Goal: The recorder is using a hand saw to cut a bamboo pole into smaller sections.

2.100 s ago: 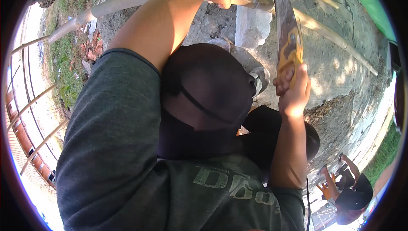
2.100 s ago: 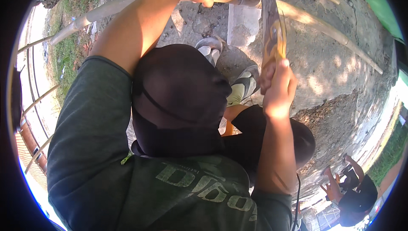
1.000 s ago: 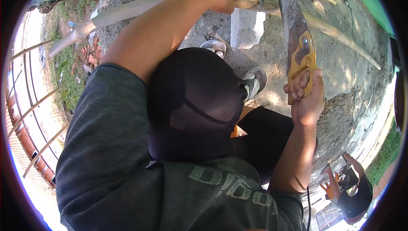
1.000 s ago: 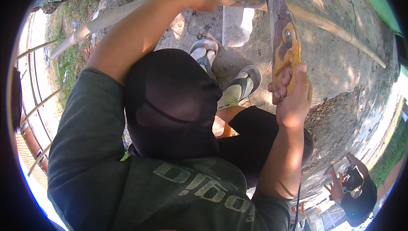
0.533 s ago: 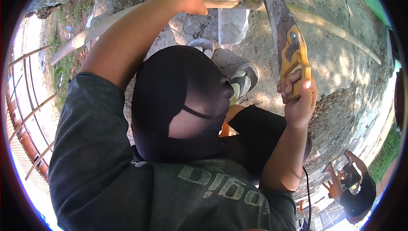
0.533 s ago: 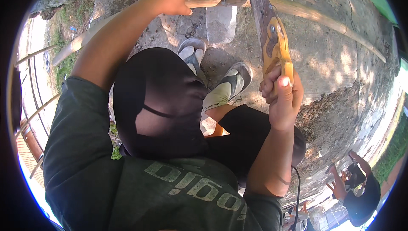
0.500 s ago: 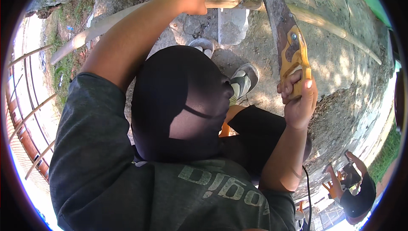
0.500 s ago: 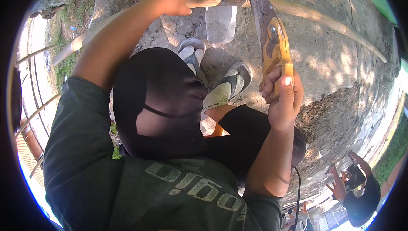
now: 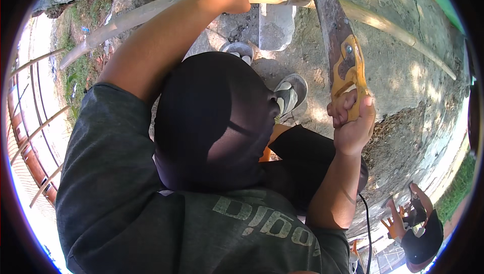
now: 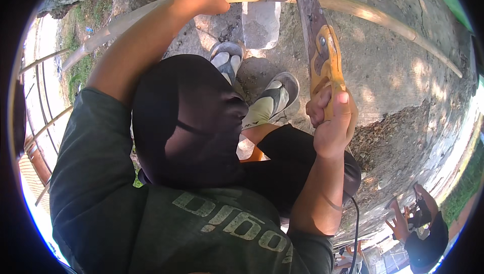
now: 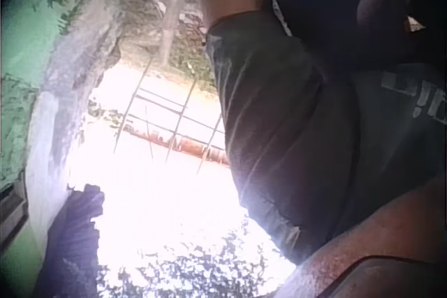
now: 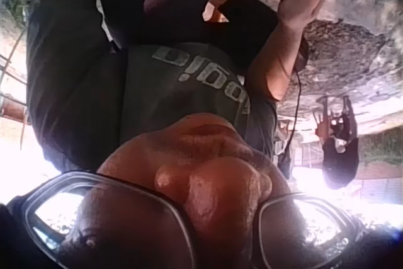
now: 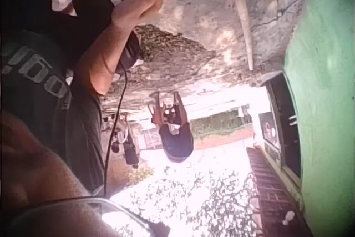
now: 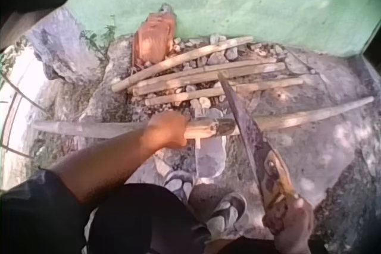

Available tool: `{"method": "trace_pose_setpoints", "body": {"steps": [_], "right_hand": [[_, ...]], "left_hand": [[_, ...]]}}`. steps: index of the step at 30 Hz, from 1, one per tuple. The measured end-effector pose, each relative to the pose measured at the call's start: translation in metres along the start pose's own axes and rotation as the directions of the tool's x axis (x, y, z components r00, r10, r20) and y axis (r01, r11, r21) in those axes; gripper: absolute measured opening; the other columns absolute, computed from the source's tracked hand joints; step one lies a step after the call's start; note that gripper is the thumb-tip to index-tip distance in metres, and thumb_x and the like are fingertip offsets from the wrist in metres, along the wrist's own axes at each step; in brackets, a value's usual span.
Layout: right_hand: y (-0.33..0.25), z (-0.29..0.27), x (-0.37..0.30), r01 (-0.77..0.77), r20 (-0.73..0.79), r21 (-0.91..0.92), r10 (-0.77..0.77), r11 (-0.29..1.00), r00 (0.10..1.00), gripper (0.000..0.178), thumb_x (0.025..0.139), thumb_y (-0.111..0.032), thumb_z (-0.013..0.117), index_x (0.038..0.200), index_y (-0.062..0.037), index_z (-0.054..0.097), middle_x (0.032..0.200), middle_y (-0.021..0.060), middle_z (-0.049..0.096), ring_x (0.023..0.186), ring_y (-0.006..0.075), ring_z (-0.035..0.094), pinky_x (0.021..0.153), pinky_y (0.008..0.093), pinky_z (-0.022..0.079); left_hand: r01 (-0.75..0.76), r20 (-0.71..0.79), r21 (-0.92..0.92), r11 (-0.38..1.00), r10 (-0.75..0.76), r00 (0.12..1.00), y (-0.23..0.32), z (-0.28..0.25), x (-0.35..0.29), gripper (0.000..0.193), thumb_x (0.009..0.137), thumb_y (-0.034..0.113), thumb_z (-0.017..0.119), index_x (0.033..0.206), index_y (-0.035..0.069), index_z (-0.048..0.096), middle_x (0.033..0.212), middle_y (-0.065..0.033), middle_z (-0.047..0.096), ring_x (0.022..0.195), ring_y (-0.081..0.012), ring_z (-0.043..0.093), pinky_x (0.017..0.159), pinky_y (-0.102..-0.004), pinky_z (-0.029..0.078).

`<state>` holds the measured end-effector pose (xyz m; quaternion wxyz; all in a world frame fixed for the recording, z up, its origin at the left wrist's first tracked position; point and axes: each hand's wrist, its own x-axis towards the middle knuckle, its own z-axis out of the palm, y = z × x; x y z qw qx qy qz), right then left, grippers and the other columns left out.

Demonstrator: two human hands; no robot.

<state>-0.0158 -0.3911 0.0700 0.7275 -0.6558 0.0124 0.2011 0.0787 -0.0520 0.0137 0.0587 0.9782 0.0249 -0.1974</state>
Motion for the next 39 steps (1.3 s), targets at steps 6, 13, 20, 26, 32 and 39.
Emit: {"method": "trace_pose_setpoints", "body": {"steps": [6,13,20,26,32,39], "right_hand": [[-0.002,-0.004,-0.008,-0.039,-0.014,0.022,0.040,0.999,0.999,0.042,0.105,-0.045,0.035,0.082,-0.0107,0.043,0.058,0.0001,0.037,0.049,0.0119,0.031,0.057,0.0306,0.035],[0.000,-0.001,-0.010,-0.042,-0.036,0.080,0.045,0.996,0.998,0.040,0.104,-0.043,0.034,0.083,-0.0108,0.043,0.058,0.0000,0.037,0.050,0.0122,0.032,0.058,0.0316,0.036],[0.000,0.007,-0.009,0.010,-0.031,-0.043,-0.011,0.999,0.999,0.041,0.104,-0.044,0.034,0.083,-0.0107,0.044,0.058,0.0000,0.037,0.050,0.0132,0.032,0.059,0.0321,0.036],[0.004,0.000,-0.004,-0.032,-0.024,0.095,0.034,0.995,0.999,0.042,0.104,-0.046,0.036,0.083,-0.0108,0.044,0.059,0.0000,0.038,0.051,0.0134,0.033,0.060,0.0321,0.036],[0.001,0.006,-0.003,-0.018,-0.016,0.032,0.018,0.999,1.000,0.042,0.104,-0.046,0.037,0.083,-0.0098,0.045,0.059,-0.0002,0.037,0.051,0.0128,0.033,0.060,0.0320,0.035],[0.001,0.007,0.009,-0.007,-0.036,-0.003,0.007,1.000,0.999,0.044,0.104,-0.044,0.036,0.082,-0.0070,0.046,0.059,0.0014,0.040,0.052,0.0117,0.035,0.054,0.0284,0.032]], "left_hand": [[0.130,0.164,0.090,0.987,-0.143,0.976,0.009,-0.019,-0.001,0.034,0.076,0.028,0.066,0.101,0.007,0.074,0.101,-0.0188,0.073,0.096,-0.0350,0.071,0.086,-0.0454,0.057],[0.021,0.067,0.028,0.999,-0.022,0.998,-0.004,-0.006,0.003,0.032,0.075,0.026,0.065,0.097,0.004,0.075,0.095,-0.0226,0.072,0.092,-0.0360,0.072,0.084,-0.0457,0.057],[0.005,0.072,0.070,0.998,-0.010,0.997,-0.003,0.000,0.008,0.031,0.074,0.023,0.064,0.093,0.002,0.075,0.092,-0.0247,0.072,0.090,-0.0376,0.072,0.082,-0.0468,0.057],[-0.006,0.092,0.004,1.000,0.005,0.996,0.004,-0.023,-0.009,0.030,0.074,0.021,0.066,0.096,0.003,0.075,0.095,-0.0223,0.073,0.093,-0.0371,0.072,0.083,-0.0458,0.057],[0.002,0.082,-0.014,1.000,-0.001,0.997,0.002,-0.016,-0.005,0.030,0.075,0.021,0.068,0.098,0.003,0.074,0.097,-0.0216,0.073,0.095,-0.0368,0.071,0.085,-0.0452,0.056],[0.026,0.047,-0.013,1.000,-0.025,0.999,0.003,-0.013,-0.006,0.031,0.074,0.021,0.069,0.099,0.004,0.074,0.097,-0.0215,0.073,0.095,-0.0368,0.071,0.085,-0.0457,0.056]]}}
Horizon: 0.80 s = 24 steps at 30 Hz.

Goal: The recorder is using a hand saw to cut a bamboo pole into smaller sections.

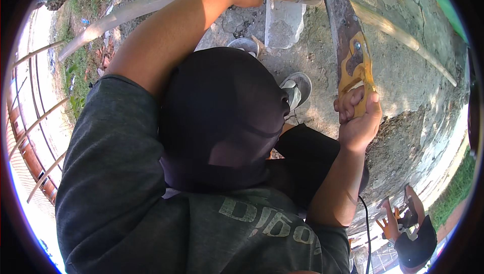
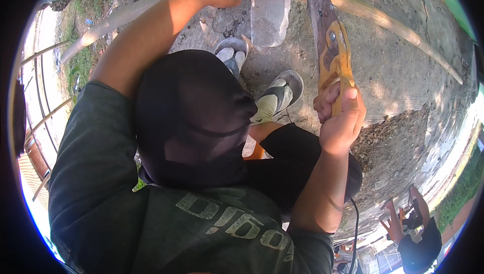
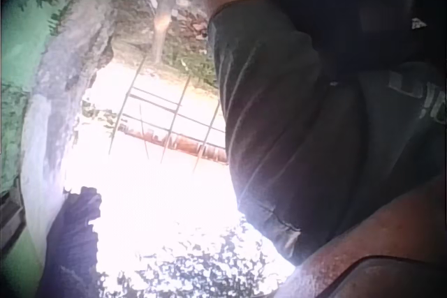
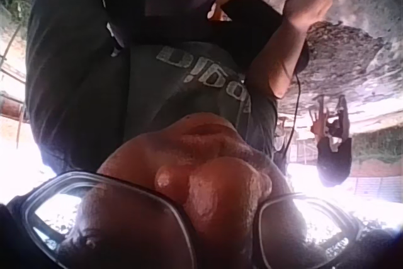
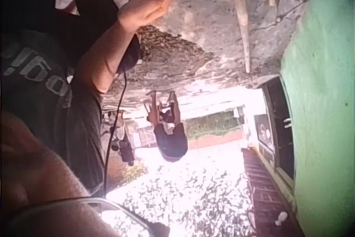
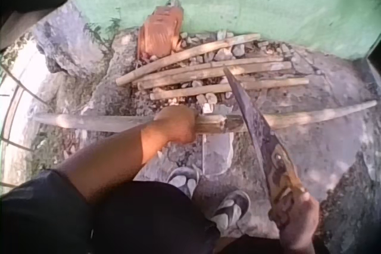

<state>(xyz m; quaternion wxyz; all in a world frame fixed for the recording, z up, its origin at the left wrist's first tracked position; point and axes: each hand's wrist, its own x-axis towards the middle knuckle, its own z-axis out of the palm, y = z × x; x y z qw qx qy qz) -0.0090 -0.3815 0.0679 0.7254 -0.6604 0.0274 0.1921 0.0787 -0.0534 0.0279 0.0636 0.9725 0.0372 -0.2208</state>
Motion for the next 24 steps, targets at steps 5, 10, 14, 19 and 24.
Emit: {"method": "trace_pose_setpoints", "body": {"steps": [5,10,14,19,24], "right_hand": [[0.003,0.005,-0.007,-0.037,0.007,-0.070,0.037,0.997,0.999,0.041,0.104,-0.042,0.035,0.082,-0.0087,0.045,0.059,0.0005,0.038,0.052,0.0126,0.034,0.059,0.0307,0.036],[-0.011,0.024,0.040,-0.083,-0.115,0.034,0.086,0.996,0.990,0.042,0.105,-0.038,0.038,0.079,-0.0071,0.047,0.060,0.0012,0.043,0.049,0.0089,0.036,0.046,0.0248,0.028],[-0.003,0.025,0.013,-0.061,0.020,-0.216,0.067,0.974,0.998,0.039,0.103,-0.040,0.036,0.081,-0.0094,0.045,0.057,0.0000,0.037,0.049,0.0116,0.033,0.054,0.0292,0.034],[-0.007,0.019,-0.009,-0.110,-0.055,-0.019,0.109,0.994,0.993,0.037,0.103,-0.038,0.038,0.079,-0.0103,0.045,0.058,-0.0004,0.038,0.049,0.0116,0.032,0.052,0.0285,0.034],[-0.027,0.059,0.059,-0.139,-0.149,0.090,0.152,0.986,0.977,0.040,0.101,-0.041,0.042,0.077,-0.0100,0.045,0.058,-0.0005,0.040,0.048,0.0103,0.033,0.048,0.0264,0.030]], "left_hand": [[-0.025,-0.019,-0.040,0.999,0.024,1.000,0.000,-0.008,-0.012,0.031,0.072,0.018,0.069,0.099,0.003,0.074,0.098,-0.0215,0.073,0.095,-0.0373,0.071,0.084,-0.0466,0.057],[0.043,-0.020,-0.033,0.999,-0.044,0.999,0.002,0.006,0.005,0.034,0.071,0.018,0.070,0.102,0.004,0.074,0.098,-0.0210,0.073,0.095,-0.0373,0.072,0.083,-0.0470,0.057],[-0.039,0.045,0.024,0.999,0.038,0.998,-0.006,0.002,-0.001,0.032,0.070,0.019,0.072,0.099,0.006,0.076,0.098,-0.0206,0.073,0.095,-0.0367,0.072,0.082,-0.0468,0.057],[0.086,0.132,0.046,0.995,-0.091,0.987,0.006,-0.011,-0.001,0.034,0.068,0.016,0.074,0.101,0.005,0.075,0.096,-0.0208,0.073,0.095,-0.0370,0.072,0.079,-0.0468,0.057],[0.055,0.018,-0.030,0.998,-0.055,0.998,0.004,-0.001,-0.003,0.032,0.070,0.016,0.073,0.100,0.007,0.076,0.098,-0.0204,0.074,0.096,-0.0368,0.072,0.079,-0.0469,0.057]]}}
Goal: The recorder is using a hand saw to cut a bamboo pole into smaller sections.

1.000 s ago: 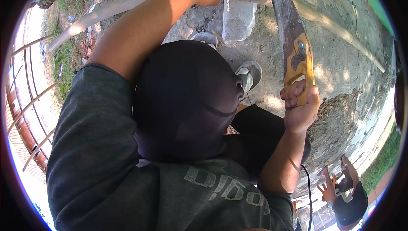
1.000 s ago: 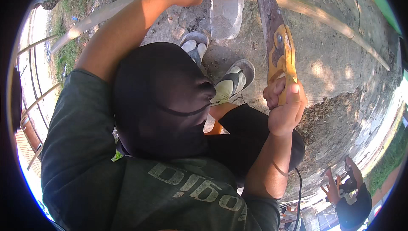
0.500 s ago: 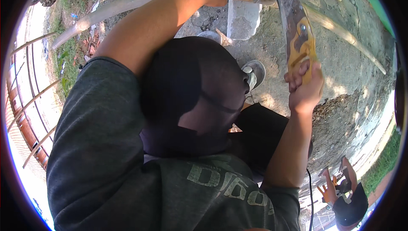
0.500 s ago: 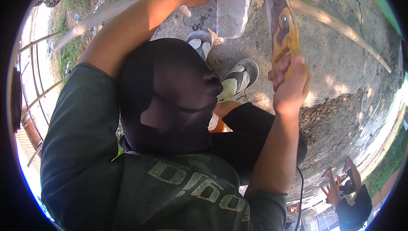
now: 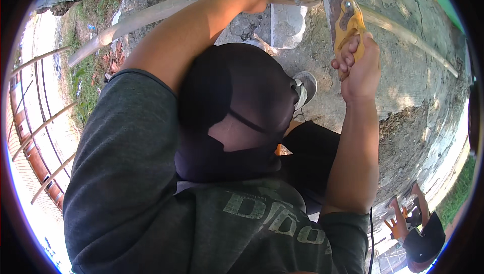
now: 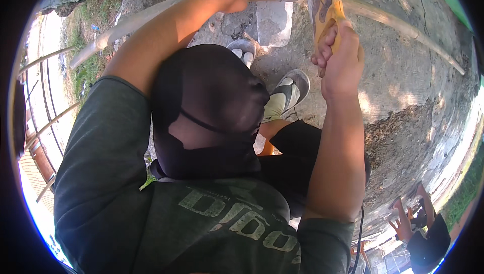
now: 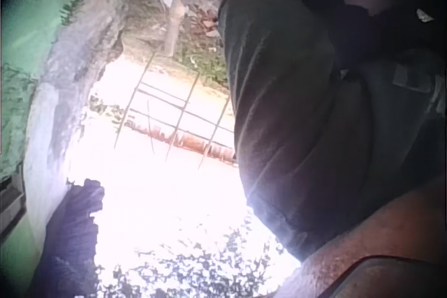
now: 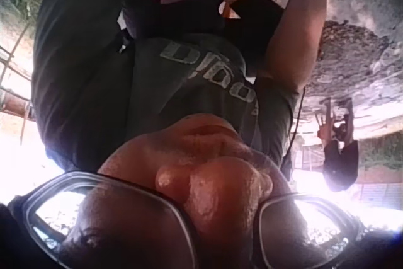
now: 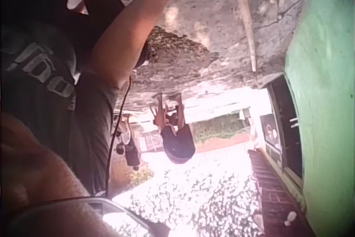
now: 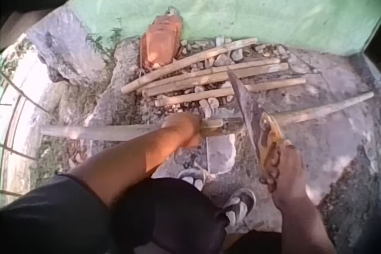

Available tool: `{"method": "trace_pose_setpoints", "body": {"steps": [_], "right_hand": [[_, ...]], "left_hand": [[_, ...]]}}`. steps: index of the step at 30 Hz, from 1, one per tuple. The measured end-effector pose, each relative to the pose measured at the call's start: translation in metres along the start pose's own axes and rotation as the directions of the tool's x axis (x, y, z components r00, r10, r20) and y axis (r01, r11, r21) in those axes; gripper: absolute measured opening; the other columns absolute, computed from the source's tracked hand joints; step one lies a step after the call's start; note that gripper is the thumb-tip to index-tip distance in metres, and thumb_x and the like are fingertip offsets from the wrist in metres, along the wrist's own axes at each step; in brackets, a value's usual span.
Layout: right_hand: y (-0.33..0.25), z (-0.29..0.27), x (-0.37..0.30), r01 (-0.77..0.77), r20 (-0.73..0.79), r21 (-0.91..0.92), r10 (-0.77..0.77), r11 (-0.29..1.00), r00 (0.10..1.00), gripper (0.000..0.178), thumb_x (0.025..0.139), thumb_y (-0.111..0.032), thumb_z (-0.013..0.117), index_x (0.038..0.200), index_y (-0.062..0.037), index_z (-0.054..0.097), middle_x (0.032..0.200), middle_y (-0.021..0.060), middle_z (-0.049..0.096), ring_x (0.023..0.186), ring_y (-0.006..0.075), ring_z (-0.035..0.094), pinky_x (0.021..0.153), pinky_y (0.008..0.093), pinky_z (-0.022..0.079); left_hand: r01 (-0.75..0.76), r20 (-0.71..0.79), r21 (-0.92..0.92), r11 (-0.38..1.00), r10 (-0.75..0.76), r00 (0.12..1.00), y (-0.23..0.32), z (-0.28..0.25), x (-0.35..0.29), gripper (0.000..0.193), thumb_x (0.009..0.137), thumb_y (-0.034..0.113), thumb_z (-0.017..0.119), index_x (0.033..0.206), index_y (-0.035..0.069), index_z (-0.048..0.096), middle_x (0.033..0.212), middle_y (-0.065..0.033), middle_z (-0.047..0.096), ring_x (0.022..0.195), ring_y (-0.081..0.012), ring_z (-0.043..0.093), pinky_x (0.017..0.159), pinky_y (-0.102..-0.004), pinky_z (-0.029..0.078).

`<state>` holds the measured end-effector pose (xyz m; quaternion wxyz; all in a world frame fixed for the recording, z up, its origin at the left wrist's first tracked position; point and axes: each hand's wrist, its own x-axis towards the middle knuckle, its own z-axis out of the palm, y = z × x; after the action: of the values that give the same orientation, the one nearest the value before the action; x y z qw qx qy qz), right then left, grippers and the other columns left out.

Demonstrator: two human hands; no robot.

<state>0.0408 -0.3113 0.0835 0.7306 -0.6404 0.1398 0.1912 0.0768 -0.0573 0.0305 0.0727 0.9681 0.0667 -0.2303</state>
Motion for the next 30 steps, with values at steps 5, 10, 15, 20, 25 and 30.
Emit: {"method": "trace_pose_setpoints", "body": {"steps": [5,10,15,20,25,30], "right_hand": [[0.027,-0.057,-0.059,-0.050,0.053,0.041,0.048,0.998,0.997,0.040,0.103,-0.042,0.037,0.076,-0.0121,0.043,0.056,-0.0014,0.037,0.047,0.0113,0.032,0.053,0.0294,0.035],[-0.007,-0.049,-0.017,-0.023,0.117,-0.079,0.032,0.997,0.993,0.040,0.103,-0.041,0.037,0.077,-0.0117,0.044,0.055,-0.0014,0.037,0.047,0.0110,0.032,0.053,0.0291,0.034],[0.002,-0.026,-0.016,0.041,0.144,-0.228,-0.008,0.973,0.990,0.039,0.102,-0.040,0.039,0.078,-0.0105,0.046,0.056,-0.0009,0.038,0.048,0.0110,0.033,0.052,0.0293,0.034],[0.028,-0.064,-0.044,0.005,0.134,0.042,-0.010,0.999,0.991,0.040,0.102,-0.041,0.040,0.077,-0.0095,0.046,0.056,-0.0010,0.038,0.049,0.0106,0.034,0.050,0.0285,0.032],[0.008,-0.011,0.014,0.102,0.102,-0.223,-0.081,0.969,0.991,0.039,0.101,-0.039,0.042,0.077,-0.0081,0.045,0.057,-0.0006,0.038,0.049,0.0104,0.034,0.050,0.0275,0.031],[0.027,-0.040,-0.017,0.138,0.161,-0.165,-0.112,0.977,0.981,0.040,0.102,-0.038,0.041,0.077,-0.0075,0.045,0.057,0.0000,0.038,0.049,0.0092,0.034,0.048,0.0263,0.028]], "left_hand": [[-0.035,0.130,0.022,0.999,0.032,0.991,-0.003,-0.010,-0.009,0.029,0.076,0.016,0.069,0.103,0.006,0.074,0.103,-0.0195,0.073,0.099,-0.0358,0.071,0.083,-0.0468,0.057],[-0.027,-0.087,-0.019,0.999,0.026,0.996,0.002,0.009,-0.011,0.029,0.082,0.012,0.059,0.107,0.005,0.071,0.106,-0.0214,0.073,0.102,-0.0369,0.071,0.085,-0.0475,0.057],[-0.073,-0.128,-0.021,0.997,0.070,0.989,-0.005,0.020,-0.012,0.030,0.083,0.014,0.060,0.109,0.004,0.069,0.106,-0.0211,0.073,0.100,-0.0374,0.071,0.084,-0.0480,0.057],[-0.079,-0.123,0.010,0.997,0.079,0.989,-0.007,0.017,-0.008,0.028,0.082,0.014,0.062,0.107,0.004,0.069,0.105,-0.0205,0.073,0.099,-0.0367,0.071,0.083,-0.0478,0.057],[-0.084,-0.075,0.021,0.996,0.085,0.994,-0.002,0.012,-0.008,0.026,0.081,0.014,0.064,0.104,0.004,0.071,0.104,-0.0204,0.073,0.100,-0.0359,0.071,0.085,-0.0479,0.057],[-0.033,-0.034,-0.020,0.999,0.032,0.999,-0.003,0.000,-0.010,0.026,0.079,0.013,0.065,0.103,0.004,0.072,0.105,-0.0207,0.073,0.103,-0.0358,0.070,0.086,-0.0480,0.057]]}}
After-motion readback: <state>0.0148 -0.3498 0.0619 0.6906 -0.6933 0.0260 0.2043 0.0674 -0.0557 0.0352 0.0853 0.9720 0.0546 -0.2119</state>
